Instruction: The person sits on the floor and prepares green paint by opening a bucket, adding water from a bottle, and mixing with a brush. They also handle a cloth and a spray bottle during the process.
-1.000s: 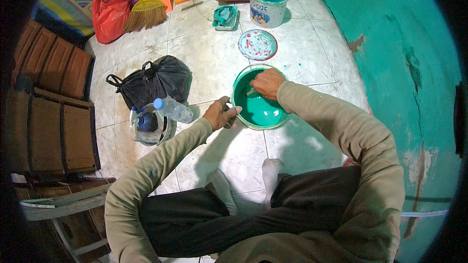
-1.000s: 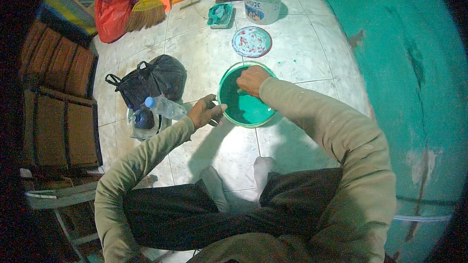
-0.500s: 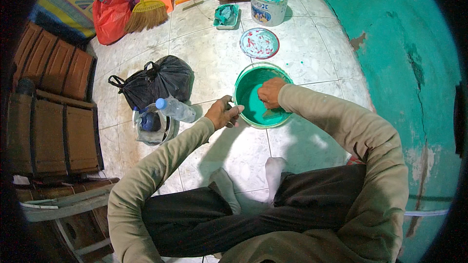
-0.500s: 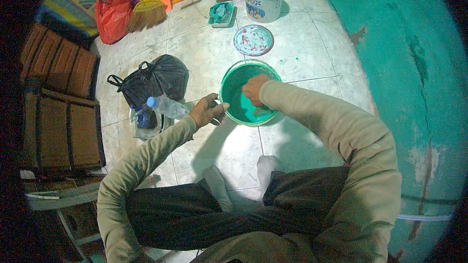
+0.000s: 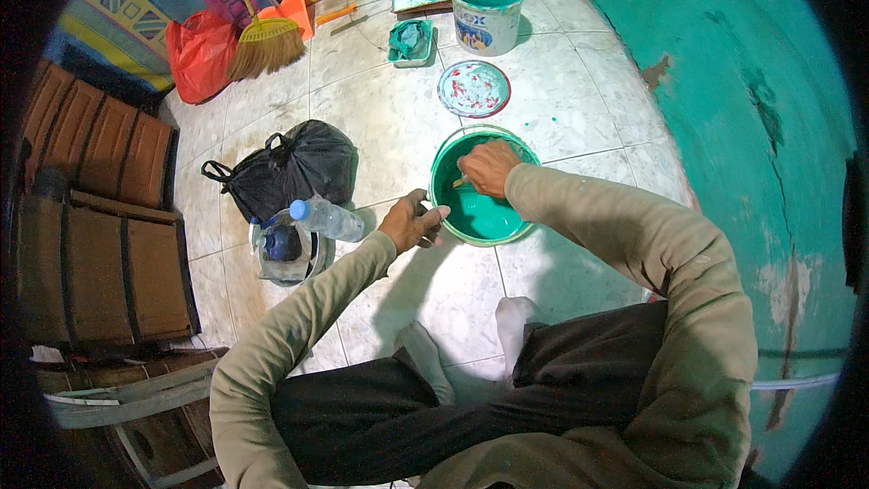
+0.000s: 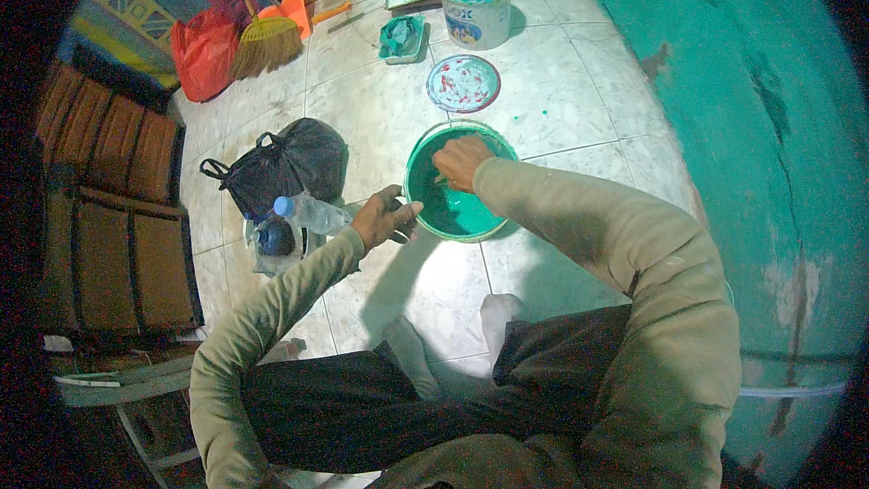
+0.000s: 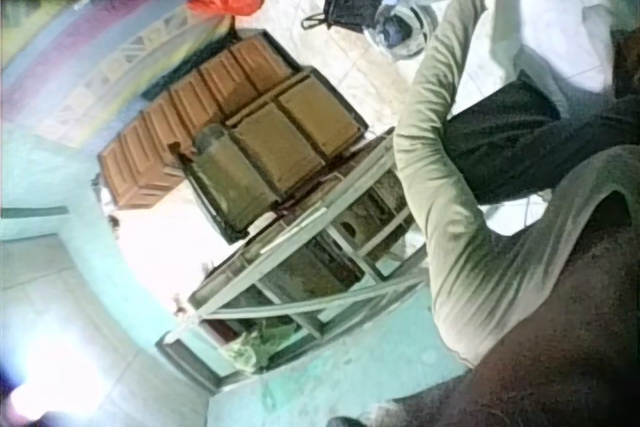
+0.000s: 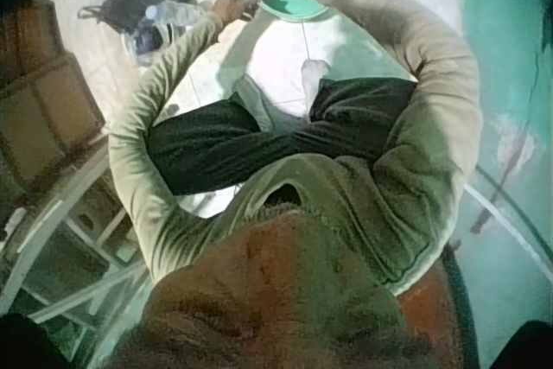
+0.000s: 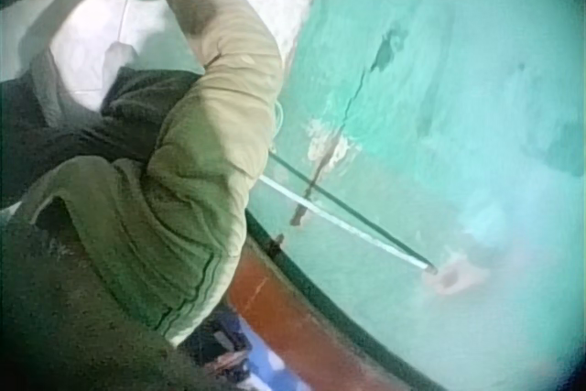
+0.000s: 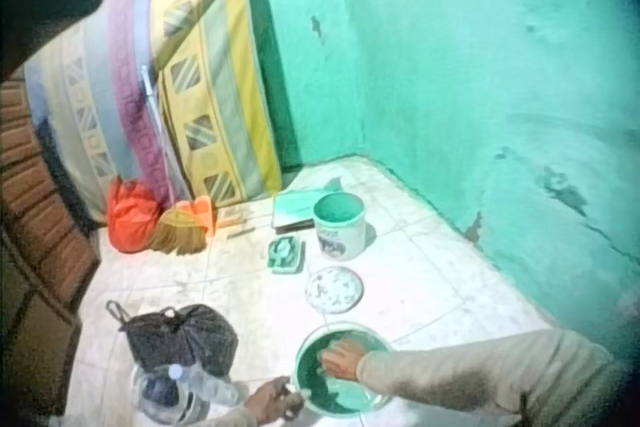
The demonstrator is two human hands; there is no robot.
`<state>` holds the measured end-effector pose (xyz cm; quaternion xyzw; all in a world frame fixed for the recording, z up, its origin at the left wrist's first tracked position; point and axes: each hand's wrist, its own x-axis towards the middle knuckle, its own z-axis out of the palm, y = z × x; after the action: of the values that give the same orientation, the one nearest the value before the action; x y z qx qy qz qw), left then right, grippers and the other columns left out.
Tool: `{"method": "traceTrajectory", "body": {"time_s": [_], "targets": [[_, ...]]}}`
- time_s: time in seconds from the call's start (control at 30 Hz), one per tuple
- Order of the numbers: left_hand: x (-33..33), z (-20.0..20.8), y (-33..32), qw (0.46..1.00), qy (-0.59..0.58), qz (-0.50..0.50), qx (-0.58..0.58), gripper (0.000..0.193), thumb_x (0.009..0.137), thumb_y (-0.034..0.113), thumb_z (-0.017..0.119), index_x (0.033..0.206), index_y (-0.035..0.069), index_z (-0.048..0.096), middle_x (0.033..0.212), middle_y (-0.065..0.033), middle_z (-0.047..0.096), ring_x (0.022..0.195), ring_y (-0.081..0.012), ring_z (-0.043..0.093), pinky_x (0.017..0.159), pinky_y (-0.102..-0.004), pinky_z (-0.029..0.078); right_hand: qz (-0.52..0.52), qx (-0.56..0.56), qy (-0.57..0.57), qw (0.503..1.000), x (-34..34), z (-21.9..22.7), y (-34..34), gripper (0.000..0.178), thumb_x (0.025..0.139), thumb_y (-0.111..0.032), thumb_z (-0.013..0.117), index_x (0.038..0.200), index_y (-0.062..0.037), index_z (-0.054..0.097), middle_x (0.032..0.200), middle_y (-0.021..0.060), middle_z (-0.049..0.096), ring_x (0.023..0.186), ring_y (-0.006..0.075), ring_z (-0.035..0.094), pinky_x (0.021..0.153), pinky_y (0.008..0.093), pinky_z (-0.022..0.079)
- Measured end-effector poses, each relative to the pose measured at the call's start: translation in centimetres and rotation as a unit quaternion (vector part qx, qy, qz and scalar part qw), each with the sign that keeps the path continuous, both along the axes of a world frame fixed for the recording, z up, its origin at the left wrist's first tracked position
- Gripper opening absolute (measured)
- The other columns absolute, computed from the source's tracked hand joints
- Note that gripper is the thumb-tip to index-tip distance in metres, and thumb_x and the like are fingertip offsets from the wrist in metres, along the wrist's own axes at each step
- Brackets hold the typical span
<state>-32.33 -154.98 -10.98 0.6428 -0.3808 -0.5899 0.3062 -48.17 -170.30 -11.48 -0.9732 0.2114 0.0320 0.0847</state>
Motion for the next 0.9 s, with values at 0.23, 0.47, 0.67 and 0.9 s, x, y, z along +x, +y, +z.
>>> {"method": "traceTrajectory", "body": {"time_s": [0.23, 0.47, 0.67, 0.9], "targets": [[0.0, 0.5, 0.2, 1.0, 0.013, 0.003, 0.005, 0.042, 0.088, 0.029, 0.064, 0.111, -0.002, 0.047, 0.077, -0.0099, 0.058, 0.062, -0.0189, 0.062, 0.053, -0.0316, 0.055, 0.076, -0.107, 0.058, 0.99, -1.1, 1.6, -0.6, 0.014, 0.079, -0.018, 0.06, 0.073, -0.011, 0.07, 0.075, 0.0137, 0.068, 0.074, 0.03, 0.067, 0.064, 0.0429, 0.051], [-0.1, -0.1, 0.1, 0.999, 0.027, 0.018, 0.003, 0.042, 0.088, 0.029, 0.065, 0.106, -0.001, 0.043, 0.072, -0.0103, 0.057, 0.053, -0.0185, 0.06, 0.045, -0.0303, 0.049, 0.111, -0.043, 0.128, 0.985, -1.8, 1.0, 0.4, 0.011, 0.069, -0.021, 0.069, 0.068, -0.0114, 0.063, 0.07, 0.0117, 0.066, 0.07, 0.0294, 0.065, 0.062, 0.0423, 0.049], [0.1, -0.1, -0.1, 1.0, 0.002, 0.0, 0.014, 0.044, 0.088, 0.03, 0.064, 0.114, -0.001, 0.046, 0.077, -0.0113, 0.058, 0.062, -0.0193, 0.063, 0.053, -0.0318, 0.054, 0.069, 0.044, 0.077, 0.994, -1.4, 0.3, 1.4, 0.011, 0.071, -0.015, 0.061, 0.075, -0.0094, 0.069, 0.083, 0.0138, 0.069, 0.081, 0.0324, 0.067, 0.07, 0.0436, 0.052], [0.0, 0.5, 0.0, 1.0, -0.006, -0.009, 0.007, 0.048, 0.088, 0.031, 0.064, 0.114, -0.003, 0.044, 0.079, -0.0136, 0.06, 0.063, -0.0204, 0.064, 0.053, -0.0319, 0.055, 0.017, 0.107, 0.045, 0.993, -0.1, 1.6, 2.0, 0.011, 0.071, -0.017, 0.063, 0.075, -0.0079, 0.068, 0.08, 0.0176, 0.067, 0.081, 0.0347, 0.066, 0.071, 0.0444, 0.052]]}}
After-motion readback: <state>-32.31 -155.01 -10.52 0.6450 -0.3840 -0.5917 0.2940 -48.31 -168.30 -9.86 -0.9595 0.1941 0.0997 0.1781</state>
